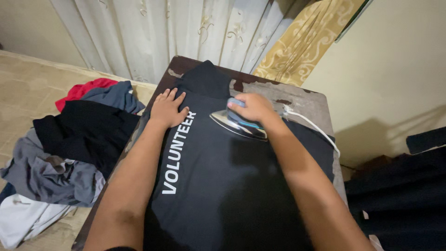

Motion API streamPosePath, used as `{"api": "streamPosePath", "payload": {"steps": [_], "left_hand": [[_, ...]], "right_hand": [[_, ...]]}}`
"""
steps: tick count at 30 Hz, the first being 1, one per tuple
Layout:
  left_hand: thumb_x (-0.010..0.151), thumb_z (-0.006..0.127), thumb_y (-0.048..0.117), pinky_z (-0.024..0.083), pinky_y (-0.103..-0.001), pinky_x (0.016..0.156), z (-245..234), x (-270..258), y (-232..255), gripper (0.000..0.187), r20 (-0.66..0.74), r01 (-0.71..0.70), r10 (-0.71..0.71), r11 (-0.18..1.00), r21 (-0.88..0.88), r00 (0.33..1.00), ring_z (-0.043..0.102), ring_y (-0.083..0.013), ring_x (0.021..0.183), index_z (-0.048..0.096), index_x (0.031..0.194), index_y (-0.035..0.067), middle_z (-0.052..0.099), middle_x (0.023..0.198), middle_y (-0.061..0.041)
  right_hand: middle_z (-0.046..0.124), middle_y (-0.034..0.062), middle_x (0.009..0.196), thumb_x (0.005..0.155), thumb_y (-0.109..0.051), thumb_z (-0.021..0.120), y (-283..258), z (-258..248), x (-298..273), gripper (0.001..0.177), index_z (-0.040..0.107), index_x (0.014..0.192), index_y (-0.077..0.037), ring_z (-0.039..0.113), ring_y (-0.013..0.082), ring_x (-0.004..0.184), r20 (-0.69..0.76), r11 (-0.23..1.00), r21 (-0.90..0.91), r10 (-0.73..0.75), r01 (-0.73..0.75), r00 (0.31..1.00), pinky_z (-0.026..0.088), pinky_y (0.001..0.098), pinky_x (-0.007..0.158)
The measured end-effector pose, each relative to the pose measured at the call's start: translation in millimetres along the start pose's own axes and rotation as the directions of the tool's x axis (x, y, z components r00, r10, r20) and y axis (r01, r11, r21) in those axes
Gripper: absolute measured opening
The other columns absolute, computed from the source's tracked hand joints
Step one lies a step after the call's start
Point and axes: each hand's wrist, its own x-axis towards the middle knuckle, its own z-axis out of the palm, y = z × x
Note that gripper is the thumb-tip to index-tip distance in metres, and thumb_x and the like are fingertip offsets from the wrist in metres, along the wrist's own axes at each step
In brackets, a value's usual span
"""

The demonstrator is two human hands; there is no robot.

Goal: The person irons a black t-shirt with the word 'VOLUNTEER' printed on it. They use an electric iron to smooth out wrinkles on the front of the shirt, moving the iron back and forth across the fabric.

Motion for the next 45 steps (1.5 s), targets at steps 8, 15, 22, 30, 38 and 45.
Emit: {"api": "streamPosePath", "payload": {"steps": [8,15,22,30,38,45], "left_hand": [[0.093,0.05,0.056,0.019,-0.046,0.123,-5,-2,3,0.071,-0.002,0.016,-0.016,1.0,0.01,1.0,0.026,-0.032,0.153,0.045,0.154,0.022,0.033,0.164,-0.012],[0.09,0.053,0.056,0.019,-0.045,0.123,-10,-3,4,0.072,-0.003,0.023,-0.023,1.0,-0.007,1.0,0.027,-0.0316,0.152,0.048,0.153,0.022,0.034,0.164,-0.011],[0.09,0.053,0.056,0.019,-0.044,0.123,-10,-2,5,0.071,0.01,0.043,-0.043,0.999,0.002,0.999,0.026,-0.0299,0.153,0.047,0.154,0.025,0.033,0.164,-0.009],[0.089,0.055,0.056,0.02,-0.044,0.123,-8,0,0,0.072,0.017,0.038,-0.037,0.999,-0.03,0.999,0.027,-0.0298,0.152,0.049,0.152,0.023,0.034,0.164,-0.009],[0.089,0.059,0.053,0.025,-0.045,0.121,-2,0,-7,0.069,-0.054,-0.02,0.017,0.999,-0.048,0.998,0.034,-0.0334,0.149,0.055,0.148,0.018,0.041,0.16,-0.013],[0.088,0.06,0.051,0.025,-0.046,0.121,-5,-1,-4,0.069,-0.069,-0.006,0.003,0.999,-0.045,0.998,0.034,-0.0331,0.149,0.055,0.148,0.018,0.043,0.159,-0.013]], "right_hand": [[0.074,0.0151,0.106,0.087,-0.065,0.059,11,-5,2,0.052,0.076,0.111,-0.023,0.068,0.0374,0.103,-0.06,0.982,0.046,0.186,-0.184,0.981,0.052,0.048,0.086],[0.074,0.0169,0.108,0.09,-0.065,0.056,12,-8,1,0.054,0.077,0.107,-0.019,0.068,0.0388,0.106,-0.054,0.985,0.016,0.172,-0.172,0.984,0.052,0.0494,0.088],[0.074,0.0173,0.11,0.091,-0.066,0.055,21,-1,3,0.055,0.076,0.109,-0.019,0.067,0.04,0.106,-0.14,0.964,0.032,0.267,-0.265,0.954,0.052,0.0507,0.089],[0.071,0.0173,0.118,0.088,-0.068,0.055,27,-6,-6,0.06,0.072,0.121,-0.021,0.065,0.0393,0.111,-0.059,0.977,0.022,0.211,-0.21,0.976,0.051,0.05,0.092],[0.072,0.0178,0.117,0.089,-0.068,0.054,21,-13,-15,0.062,0.073,0.12,-0.018,0.066,0.0399,0.111,-0.089,0.978,0.039,0.209,-0.206,0.974,0.051,0.05,0.093],[0.073,0.0193,0.113,0.09,-0.065,0.055,35,-18,-23,0.058,0.075,0.113,-0.016,0.066,0.0409,0.108,-0.074,0.985,0.042,0.172,-0.169,0.982,0.051,0.051,0.091]]}}
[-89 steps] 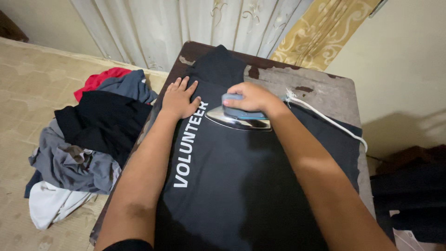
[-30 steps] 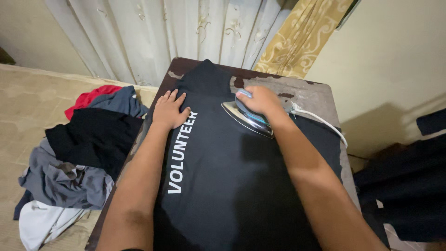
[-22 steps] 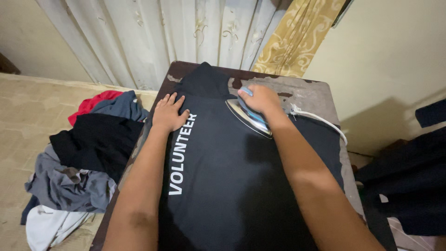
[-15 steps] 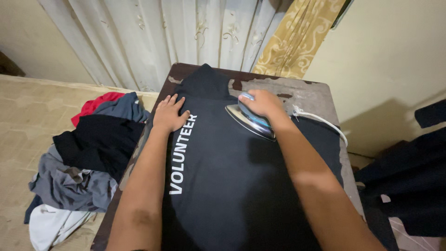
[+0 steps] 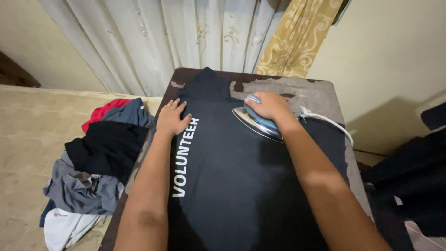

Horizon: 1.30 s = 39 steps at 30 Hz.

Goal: The person irons a black t-shirt with the word 'VOLUNTEER' printed on it. They use an electric iron to smooth out wrinkles on the front of the shirt, moving the iron back and forth across the fabric.

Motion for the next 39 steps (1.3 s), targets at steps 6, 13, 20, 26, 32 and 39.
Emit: {"api": "streamPosePath", "payload": {"steps": [6,13,20,26,32,39], "left_hand": [[0.087,0.061,0.049,0.026,-0.047,0.12,3,1,-1,0.068,-0.021,-0.013,0.013,1.0,-0.004,1.0,0.036,-0.0344,0.147,0.057,0.146,0.018,0.044,0.158,-0.014],[0.086,0.064,0.049,0.03,-0.048,0.12,5,-1,-9,0.067,-0.067,-0.054,0.05,0.997,-0.051,0.997,0.04,-0.0373,0.146,0.061,0.143,0.014,0.049,0.155,-0.017],[0.083,0.067,0.043,0.028,-0.053,0.116,-12,-5,17,0.064,-0.064,-0.021,0.03,0.99,0.14,0.997,0.036,-0.048,0.143,0.062,0.141,0.015,0.048,0.151,-0.022],[0.079,0.07,0.019,0.038,-0.052,0.115,-13,15,118,0.051,-0.161,-0.215,0.228,0.972,0.098,0.96,0.048,-0.0454,0.14,0.068,0.129,0.013,0.061,0.141,-0.018],[0.088,0.063,0.029,0.036,-0.051,0.116,57,39,148,0.054,-0.084,-0.212,0.206,0.976,-0.058,0.975,0.044,-0.0431,0.141,0.061,0.139,0.011,0.052,0.149,-0.019],[0.09,0.056,0.035,0.028,-0.05,0.119,61,34,146,0.059,-0.007,-0.121,0.121,0.992,-0.041,0.993,0.037,-0.0362,0.146,0.055,0.146,0.017,0.044,0.157,-0.013]], "right_hand": [[0.073,0.0195,0.109,0.092,-0.062,0.055,-2,12,12,0.055,0.075,0.109,-0.015,0.067,0.0418,0.104,-0.039,0.999,-0.024,-0.042,0.042,0.998,0.051,0.0514,0.088],[0.074,0.0164,0.109,0.092,-0.065,0.052,3,-2,-2,0.056,0.074,0.11,-0.017,0.069,0.0391,0.104,0.053,0.999,-0.044,0.029,-0.027,0.998,0.052,0.0506,0.088],[0.075,0.0167,0.112,0.093,-0.066,0.051,27,0,-16,0.058,0.074,0.114,-0.016,0.069,0.0395,0.107,-0.004,0.995,-0.045,0.089,-0.089,0.996,0.053,0.0503,0.089],[0.074,0.0167,0.107,0.093,-0.063,0.051,14,11,9,0.058,0.073,0.11,-0.013,0.069,0.0399,0.101,-0.057,0.997,-0.059,0.047,-0.05,0.997,0.053,0.0524,0.085],[0.075,0.0182,0.1,0.093,-0.063,0.054,4,7,13,0.055,0.075,0.1,-0.013,0.07,0.0407,0.097,-0.073,0.991,-0.094,0.092,-0.099,0.993,0.055,0.0535,0.082],[0.074,0.0206,0.095,0.092,-0.06,0.056,16,10,12,0.053,0.075,0.095,-0.011,0.07,0.0426,0.091,-0.146,0.998,-0.039,0.041,-0.047,0.988,0.054,0.054,0.079]]}}
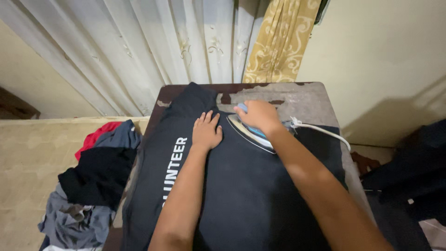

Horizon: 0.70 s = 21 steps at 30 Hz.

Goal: The person irons a black t-shirt with the word 'VOLUNTEER' printed on it. They use an electric iron to smooth out wrinkles on the front of the shirt, moving the iron back and forth across the fabric.

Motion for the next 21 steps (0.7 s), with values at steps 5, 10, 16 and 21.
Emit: {"api": "streamPosePath", "payload": {"steps": [5,10,16,21], "left_hand": [[0.09,0.056,0.035,0.026,-0.05,0.12,0,-3,1,0.059,-0.018,0.009,-0.009,1.0,-0.006,1.0,0.036,-0.0363,0.147,0.055,0.146,0.017,0.045,0.157,-0.013],[0.091,0.055,0.034,0.026,-0.05,0.12,-3,-3,1,0.058,-0.042,-0.007,0.006,1.0,-0.03,0.999,0.036,-0.0359,0.148,0.056,0.146,0.017,0.045,0.158,-0.013],[0.089,0.055,0.034,0.026,-0.05,0.119,-2,-1,2,0.059,-0.028,0.008,-0.01,0.999,-0.043,1.0,0.036,-0.0357,0.147,0.055,0.146,0.018,0.044,0.157,-0.013],[0.091,0.055,0.034,0.028,-0.05,0.119,3,-6,0,0.058,-0.042,-0.02,0.021,1.0,0.005,0.999,0.038,-0.0375,0.146,0.056,0.146,0.015,0.046,0.156,-0.015]], "right_hand": [[0.074,0.0212,0.093,0.094,-0.06,0.056,-10,11,11,0.055,0.074,0.097,-0.009,0.07,0.0426,0.09,-0.013,1.0,-0.031,-0.008,0.008,1.0,0.054,0.0538,0.079],[0.073,0.022,0.094,0.092,-0.059,0.057,-3,7,10,0.053,0.075,0.097,-0.009,0.069,0.0429,0.09,-0.023,0.996,0.006,-0.086,0.086,0.996,0.053,0.0536,0.078],[0.073,0.0221,0.096,0.089,-0.063,0.057,22,-9,-7,0.056,0.075,0.097,-0.011,0.069,0.0426,0.092,0.093,1.0,0.027,-0.007,0.004,0.996,0.053,0.0528,0.08],[0.074,0.0201,0.099,0.09,-0.065,0.056,9,3,-4,0.057,0.077,0.098,-0.012,0.07,0.0423,0.095,0.092,0.998,0.0,0.059,-0.06,0.994,0.054,0.0529,0.082]]}}
